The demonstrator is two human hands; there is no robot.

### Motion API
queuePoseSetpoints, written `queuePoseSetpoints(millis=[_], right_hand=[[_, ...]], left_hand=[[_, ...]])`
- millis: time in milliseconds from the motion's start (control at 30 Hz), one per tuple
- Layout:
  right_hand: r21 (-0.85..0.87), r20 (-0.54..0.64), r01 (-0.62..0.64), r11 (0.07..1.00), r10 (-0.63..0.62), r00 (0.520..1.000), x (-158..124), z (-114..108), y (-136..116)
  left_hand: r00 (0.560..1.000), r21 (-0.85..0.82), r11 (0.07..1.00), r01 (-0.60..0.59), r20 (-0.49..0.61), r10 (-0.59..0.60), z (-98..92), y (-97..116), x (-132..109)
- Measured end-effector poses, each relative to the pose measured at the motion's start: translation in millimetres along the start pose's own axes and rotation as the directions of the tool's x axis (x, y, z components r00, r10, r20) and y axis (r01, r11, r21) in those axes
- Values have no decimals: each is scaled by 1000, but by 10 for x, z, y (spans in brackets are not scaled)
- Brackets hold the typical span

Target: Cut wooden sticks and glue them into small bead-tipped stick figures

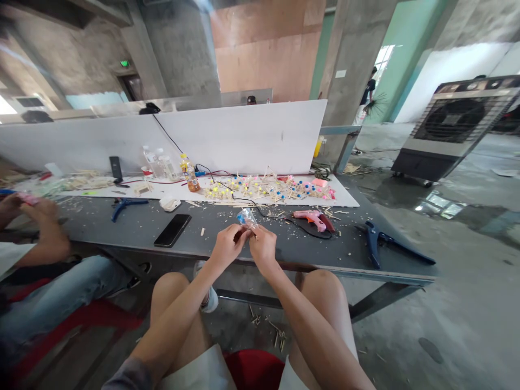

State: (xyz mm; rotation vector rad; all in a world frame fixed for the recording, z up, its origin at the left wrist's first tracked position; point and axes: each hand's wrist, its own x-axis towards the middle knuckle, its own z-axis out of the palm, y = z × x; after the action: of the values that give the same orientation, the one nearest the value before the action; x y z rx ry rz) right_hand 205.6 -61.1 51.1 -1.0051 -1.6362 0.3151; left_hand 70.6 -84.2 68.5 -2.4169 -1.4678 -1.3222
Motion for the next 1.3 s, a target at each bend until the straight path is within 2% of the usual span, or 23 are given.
queuePoseSetpoints(millis=[100, 267, 333, 467, 600, 767, 867, 967, 1167, 1300], right_hand=[[-54, 17, 49, 997, -48, 999, -11, 23, 24], [-100, 69, 113, 989, -107, 992, -7, 26, 49], [-107, 85, 140, 984, -132, 988, -7, 4, 28], [-115, 151, 191, 975, -172, 973, 0, -56, -31], [-63, 216, 198, 978, -180, 960, 7, -92, -38], [-18, 212, 164, 986, -157, 965, -15, -93, -29], [-38, 194, 161, 986, -151, 969, -25, -72, -31], [15, 205, 169, 985, -169, 964, -11, -44, -24], [186, 219, 90, 978, -130, 967, 25, -90, -25], [159, 204, 134, 978, -166, 965, 7, -139, -49]], left_hand=[[999, 97, 995, -28, 23, 26, 23, -6, -8], [979, 270, 942, -202, 43, 198, 59, -92, 22], [963, 275, 924, -266, 29, 268, 38, -118, 45], [930, 210, 906, -369, 72, 362, -41, -93, 67], [936, 136, 927, -349, 93, 339, -100, -14, 44], [949, 107, 946, -306, 117, 294, -108, 32, 16], [957, 102, 954, -281, 101, 271, -93, 18, 16], [962, 84, 960, -269, 79, 263, -89, -8, 10], [939, 86, 936, -343, 15, 343, -84, 26, -45], [939, 60, 937, -343, 47, 341, -54, 61, -70]])
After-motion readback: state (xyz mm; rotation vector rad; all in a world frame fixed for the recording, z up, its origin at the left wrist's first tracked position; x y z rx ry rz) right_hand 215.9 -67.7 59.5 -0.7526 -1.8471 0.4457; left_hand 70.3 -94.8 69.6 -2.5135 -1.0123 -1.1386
